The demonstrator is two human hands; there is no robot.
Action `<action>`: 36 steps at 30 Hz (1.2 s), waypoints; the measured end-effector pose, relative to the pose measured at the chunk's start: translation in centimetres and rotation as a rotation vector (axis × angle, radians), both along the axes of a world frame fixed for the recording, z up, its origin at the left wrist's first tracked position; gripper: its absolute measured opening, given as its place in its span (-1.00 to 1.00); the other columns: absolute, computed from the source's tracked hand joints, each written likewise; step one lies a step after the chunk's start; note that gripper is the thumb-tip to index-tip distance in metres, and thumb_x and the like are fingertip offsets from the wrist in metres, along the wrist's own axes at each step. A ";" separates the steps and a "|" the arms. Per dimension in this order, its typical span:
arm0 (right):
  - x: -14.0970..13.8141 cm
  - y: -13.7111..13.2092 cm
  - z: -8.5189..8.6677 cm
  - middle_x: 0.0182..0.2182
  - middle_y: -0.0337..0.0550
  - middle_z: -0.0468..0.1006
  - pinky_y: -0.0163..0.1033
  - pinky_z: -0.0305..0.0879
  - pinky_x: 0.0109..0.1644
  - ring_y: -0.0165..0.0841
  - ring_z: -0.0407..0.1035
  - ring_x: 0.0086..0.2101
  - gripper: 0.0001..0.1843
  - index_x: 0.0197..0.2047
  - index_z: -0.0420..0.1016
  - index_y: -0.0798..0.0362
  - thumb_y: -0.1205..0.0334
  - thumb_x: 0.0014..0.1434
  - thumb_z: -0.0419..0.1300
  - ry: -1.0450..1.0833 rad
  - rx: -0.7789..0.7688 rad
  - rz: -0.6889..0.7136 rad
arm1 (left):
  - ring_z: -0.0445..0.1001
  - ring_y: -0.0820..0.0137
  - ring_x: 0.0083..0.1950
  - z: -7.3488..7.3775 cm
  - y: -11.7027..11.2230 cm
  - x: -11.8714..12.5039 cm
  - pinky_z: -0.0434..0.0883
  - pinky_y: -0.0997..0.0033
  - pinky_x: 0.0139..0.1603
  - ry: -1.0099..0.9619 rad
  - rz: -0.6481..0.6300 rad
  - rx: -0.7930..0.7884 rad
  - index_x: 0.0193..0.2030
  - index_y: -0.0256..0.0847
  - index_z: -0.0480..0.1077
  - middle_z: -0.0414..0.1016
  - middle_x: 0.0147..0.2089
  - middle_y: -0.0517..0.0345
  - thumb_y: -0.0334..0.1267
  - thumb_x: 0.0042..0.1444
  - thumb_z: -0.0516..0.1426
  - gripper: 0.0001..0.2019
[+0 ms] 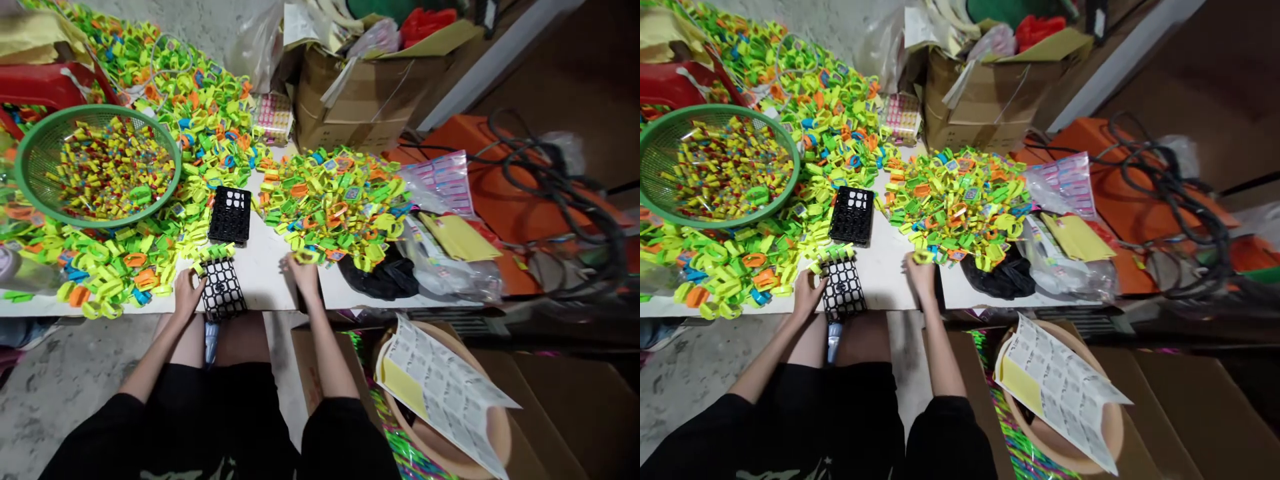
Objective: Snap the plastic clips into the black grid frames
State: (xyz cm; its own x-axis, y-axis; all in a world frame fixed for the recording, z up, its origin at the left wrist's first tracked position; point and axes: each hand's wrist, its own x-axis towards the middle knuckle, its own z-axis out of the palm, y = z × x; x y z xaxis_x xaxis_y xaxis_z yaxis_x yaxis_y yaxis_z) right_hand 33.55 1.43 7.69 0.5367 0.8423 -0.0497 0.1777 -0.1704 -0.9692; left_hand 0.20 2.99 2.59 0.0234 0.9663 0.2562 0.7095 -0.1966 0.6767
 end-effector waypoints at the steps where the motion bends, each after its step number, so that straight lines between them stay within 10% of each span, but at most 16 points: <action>1: -2.7 -0.3 -0.5 -0.42 -0.11 0.57 -0.24 0.45 -0.41 -0.32 0.47 -0.45 -0.64 -0.28 0.46 0.11 -0.03 0.01 0.26 0.097 0.045 0.097 | 0.41 0.13 -0.02 0.0 -0.1 0.1 0.35 0.12 0.06 0.020 -0.006 -0.021 -0.08 -0.17 0.35 0.45 -0.12 -0.02 -0.05 0.18 0.13 -0.72; 9: -18.0 1.2 -4.9 -0.36 -0.13 0.62 -0.20 0.52 -0.29 -0.27 0.53 -0.38 -0.59 -0.33 0.51 0.04 -0.11 -0.12 0.36 0.325 -0.054 0.463 | 0.43 0.18 -0.10 -0.1 0.4 0.2 0.31 0.22 -0.04 0.015 -0.017 -0.063 -0.23 -0.17 0.40 0.51 -0.22 0.04 -0.11 0.20 0.11 -0.82; 27: -17.5 2.9 -3.9 -0.15 -0.04 0.59 -0.16 0.37 0.06 -0.23 0.44 -0.10 -0.75 -0.17 0.56 0.09 0.42 0.14 0.09 -0.382 0.066 0.731 | 0.44 0.22 -0.12 -1.9 0.4 -0.1 0.30 0.27 -0.08 0.103 -0.016 -0.067 -0.24 -0.16 0.42 0.50 -0.24 0.06 -0.21 0.18 0.14 -0.90; 36: -18.1 4.0 -1.2 -0.03 0.06 0.58 -0.21 0.32 0.08 -0.23 0.44 -0.03 -0.73 -0.04 0.53 0.13 0.40 0.24 0.10 -0.633 -0.186 0.878 | 0.44 0.20 -0.10 -2.0 0.5 -0.2 0.29 0.26 -0.06 0.089 -0.023 -0.046 -0.23 -0.19 0.43 0.51 -0.24 0.03 -0.21 0.18 0.14 -0.89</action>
